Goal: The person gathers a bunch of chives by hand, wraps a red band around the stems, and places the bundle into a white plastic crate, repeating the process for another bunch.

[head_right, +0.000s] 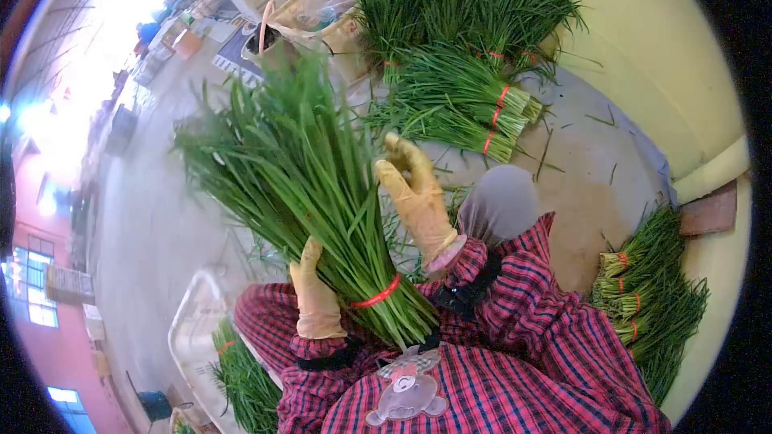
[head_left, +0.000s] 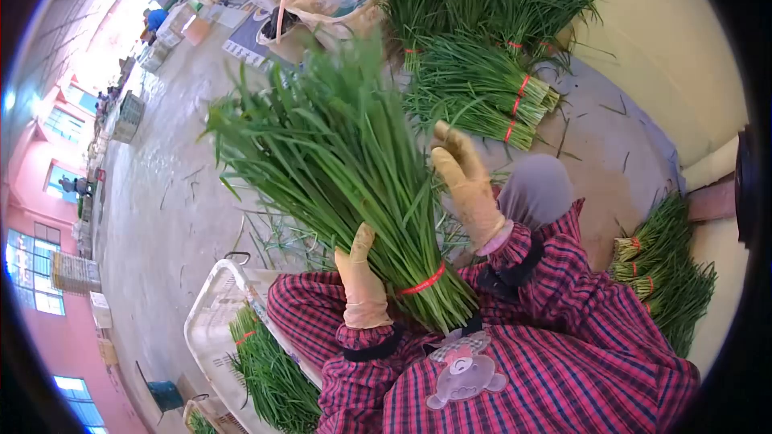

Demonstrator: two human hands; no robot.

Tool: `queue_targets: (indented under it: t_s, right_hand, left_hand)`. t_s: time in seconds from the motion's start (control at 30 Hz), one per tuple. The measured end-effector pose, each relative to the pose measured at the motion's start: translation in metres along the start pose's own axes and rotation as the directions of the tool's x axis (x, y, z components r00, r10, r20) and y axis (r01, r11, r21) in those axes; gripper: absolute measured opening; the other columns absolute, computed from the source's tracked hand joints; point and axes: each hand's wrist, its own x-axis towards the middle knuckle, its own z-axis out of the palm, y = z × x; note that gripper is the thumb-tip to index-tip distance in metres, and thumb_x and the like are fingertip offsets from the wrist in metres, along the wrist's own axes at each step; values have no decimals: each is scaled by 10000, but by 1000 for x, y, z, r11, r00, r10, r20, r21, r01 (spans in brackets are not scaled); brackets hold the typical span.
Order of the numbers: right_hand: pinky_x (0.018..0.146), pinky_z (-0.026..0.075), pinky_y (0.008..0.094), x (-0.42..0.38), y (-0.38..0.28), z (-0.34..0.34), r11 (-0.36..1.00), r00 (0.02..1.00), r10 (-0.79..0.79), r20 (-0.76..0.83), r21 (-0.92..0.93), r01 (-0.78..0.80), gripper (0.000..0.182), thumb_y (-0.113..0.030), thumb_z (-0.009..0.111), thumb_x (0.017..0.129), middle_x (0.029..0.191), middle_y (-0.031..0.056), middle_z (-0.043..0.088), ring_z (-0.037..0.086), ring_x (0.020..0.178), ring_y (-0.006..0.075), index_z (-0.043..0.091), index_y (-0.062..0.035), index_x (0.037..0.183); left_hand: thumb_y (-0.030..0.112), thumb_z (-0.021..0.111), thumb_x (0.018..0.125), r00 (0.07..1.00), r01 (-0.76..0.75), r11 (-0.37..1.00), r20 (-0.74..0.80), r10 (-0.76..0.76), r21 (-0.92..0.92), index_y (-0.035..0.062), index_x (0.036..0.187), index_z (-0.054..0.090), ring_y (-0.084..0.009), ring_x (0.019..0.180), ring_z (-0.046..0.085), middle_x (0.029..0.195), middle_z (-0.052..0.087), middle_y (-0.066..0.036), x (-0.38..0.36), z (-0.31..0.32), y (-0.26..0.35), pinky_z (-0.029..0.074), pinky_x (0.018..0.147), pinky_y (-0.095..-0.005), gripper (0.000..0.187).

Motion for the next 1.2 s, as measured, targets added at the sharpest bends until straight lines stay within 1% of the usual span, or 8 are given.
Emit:
queue_targets:
  t_s: [0.1, 0.23, 0.4, 0.7, 0.93, 1.0, 1.13, 1.2]
  right_hand:
    - [971, 421, 347, -6, -47, -2, 728, 841, -519, 151, -438, 528, 382, -135, 709, 841, 1165, 107, 575, 549, 1073, 218, 601, -88, 1204]
    - [982, 404, 400, 1, -86, 11, 382, 584, -492, 646, -443, 811, 374, -121, 729, 753, 1215, 111, 560, 534, 1133, 284, 654, -143, 1119]
    - [1072, 301, 471, 8, -62, 17, 337, 711, -241, 661, -629, 700, 398, -212, 742, 707, 1383, 76, 476, 400, 1308, 336, 691, -218, 1102]
    - [1041, 311, 499, 20, -51, 21, 256, 660, -414, 627, -615, 746, 155, -257, 683, 753, 1207, 84, 589, 456, 1201, 345, 707, -176, 883]
    - [828, 486, 327, 45, -70, 3, 759, 817, -576, 6, -366, 538, 128, -211, 639, 889, 1076, 90, 628, 614, 934, 231, 640, -87, 925]
    - [848, 488, 335, 46, -74, -15, 986, 976, -164, -145, 7, 166, 186, -256, 631, 922, 1085, 45, 619, 600, 950, 187, 604, -88, 998]
    - [907, 466, 425, 13, -73, -17, 775, 837, 438, 328, 334, -537, 402, -288, 653, 907, 1105, 22, 605, 583, 977, 194, 553, -97, 1246]
    - [907, 467, 388, -20, -52, 8, 739, 807, 386, 447, 374, -561, 466, -288, 664, 895, 1119, 38, 611, 586, 985, 191, 539, -72, 1290]
  left_hand:
    - [126, 687, 865, 998, -42, 999, 49, 41, 31, -24, 1261, 492, -160, 964, 621, 1137, 614, -72, -2, 4, -1, 510, 893, -312, 466]
    - [99, 675, 868, 998, -32, 999, 59, 34, -43, -22, 1266, 491, -166, 960, 626, 1134, 617, -87, -2, 6, -8, 516, 891, -311, 455]
    - [116, 627, 895, 998, 18, 1000, 65, -17, -22, -39, 1253, 496, -182, 1001, 618, 1138, 616, -103, -9, 16, 1, 517, 890, -315, 411]
    - [91, 658, 878, 997, -7, 998, 71, 3, 61, -39, 1183, 552, -134, 910, 619, 1058, 635, -61, -2, 22, -1, 516, 843, -273, 348]
    - [78, 658, 879, 990, -96, 991, 109, 86, 95, 4, 1194, 565, -148, 876, 635, 1051, 645, -58, 2, 41, 62, 542, 791, -289, 337]
    - [100, 660, 875, 983, -118, 982, 157, 95, 145, -2, 1197, 567, -163, 871, 646, 1045, 652, -72, -4, 42, 98, 551, 770, -301, 350]
    - [113, 668, 867, 973, -131, 937, 223, 59, 324, -19, 1208, 562, -171, 845, 653, 1036, 660, -85, -27, 43, 150, 547, 770, -307, 381]
    - [110, 671, 866, 968, -135, 863, 252, 10, 486, -28, 1214, 558, -167, 839, 651, 1042, 662, -90, -43, 47, 158, 541, 774, -302, 391]
